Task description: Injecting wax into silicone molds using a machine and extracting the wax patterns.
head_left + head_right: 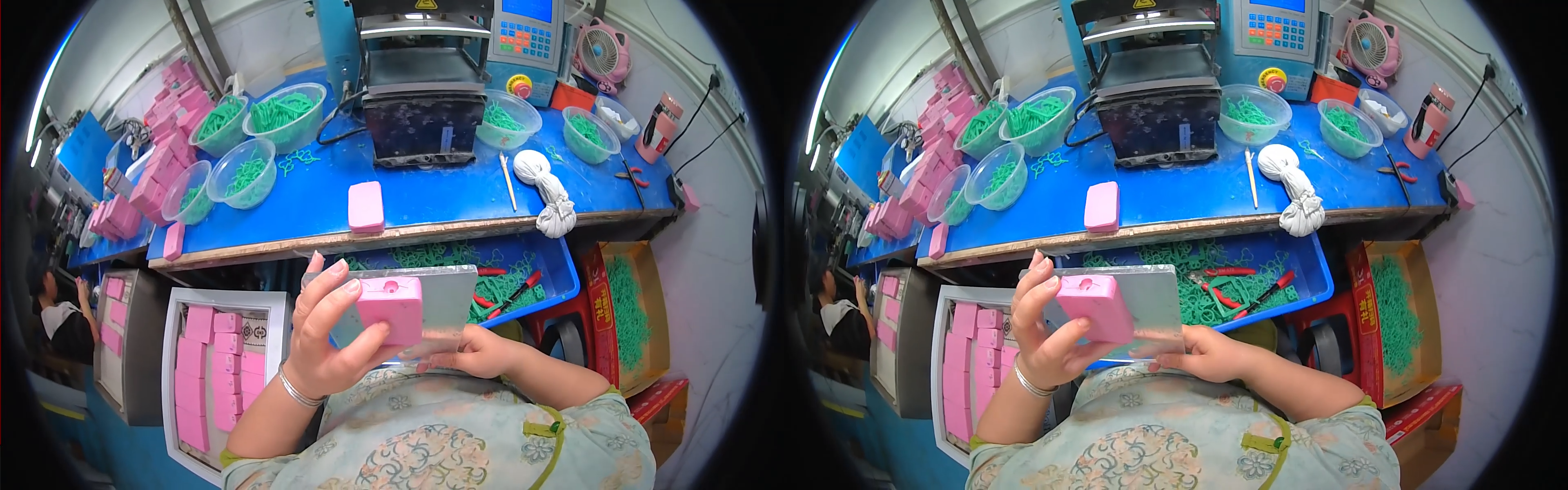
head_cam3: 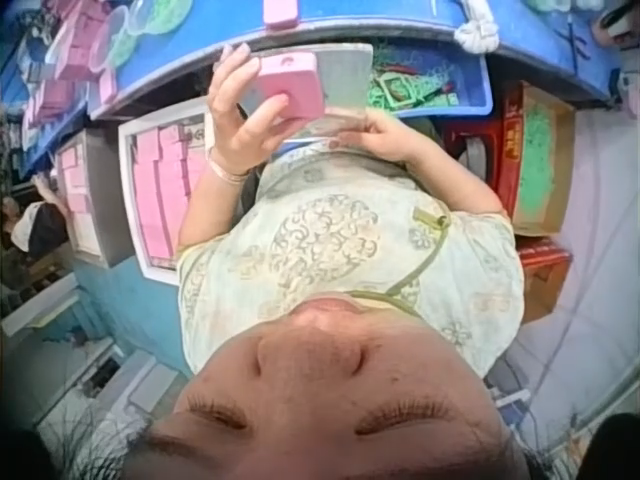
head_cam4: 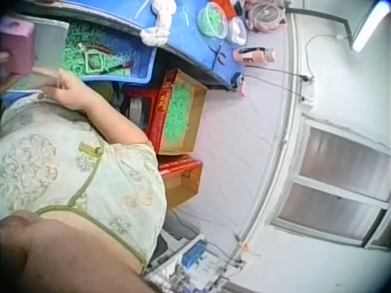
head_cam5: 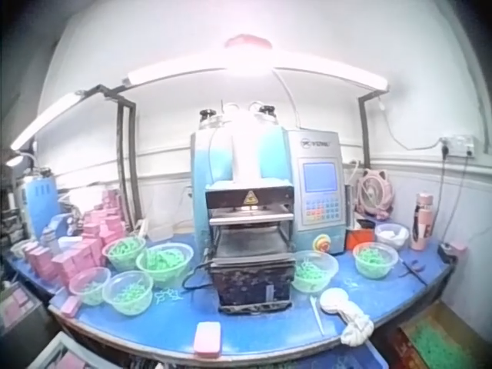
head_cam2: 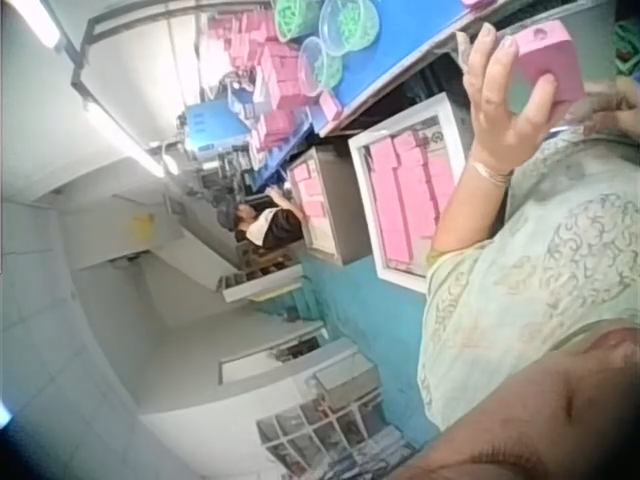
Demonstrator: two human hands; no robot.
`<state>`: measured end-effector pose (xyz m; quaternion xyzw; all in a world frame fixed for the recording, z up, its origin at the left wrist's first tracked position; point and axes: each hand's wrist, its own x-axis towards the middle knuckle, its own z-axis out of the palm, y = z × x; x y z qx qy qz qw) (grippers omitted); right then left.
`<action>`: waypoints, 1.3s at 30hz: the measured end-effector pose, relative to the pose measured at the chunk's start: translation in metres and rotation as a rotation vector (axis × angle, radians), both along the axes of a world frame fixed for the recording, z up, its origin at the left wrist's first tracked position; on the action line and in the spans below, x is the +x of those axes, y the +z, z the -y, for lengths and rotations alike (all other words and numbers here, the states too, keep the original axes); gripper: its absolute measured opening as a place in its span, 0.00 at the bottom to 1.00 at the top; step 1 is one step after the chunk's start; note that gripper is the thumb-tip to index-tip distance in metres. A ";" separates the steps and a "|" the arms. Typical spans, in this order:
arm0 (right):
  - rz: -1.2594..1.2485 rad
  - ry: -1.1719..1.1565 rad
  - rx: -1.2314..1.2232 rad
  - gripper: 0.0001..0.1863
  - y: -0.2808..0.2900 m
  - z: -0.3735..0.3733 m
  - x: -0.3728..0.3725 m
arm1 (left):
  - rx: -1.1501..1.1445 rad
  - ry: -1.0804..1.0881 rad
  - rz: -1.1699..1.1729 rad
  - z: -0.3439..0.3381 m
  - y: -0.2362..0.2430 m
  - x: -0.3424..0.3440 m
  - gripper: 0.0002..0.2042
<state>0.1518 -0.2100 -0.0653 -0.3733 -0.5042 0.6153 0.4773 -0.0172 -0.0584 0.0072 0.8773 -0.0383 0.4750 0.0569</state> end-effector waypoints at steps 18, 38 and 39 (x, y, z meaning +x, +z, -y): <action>-0.475 -0.261 -0.024 0.35 0.161 -0.036 0.068 | -0.485 0.267 -0.421 -0.081 0.001 0.081 0.29; -0.076 -0.865 0.197 0.18 0.138 -0.131 0.129 | -0.582 0.477 -0.195 -0.039 -0.019 -0.057 0.37; -0.058 -0.863 0.205 0.18 0.135 -0.134 0.129 | -0.559 0.573 -0.129 -0.044 -0.019 -0.079 0.38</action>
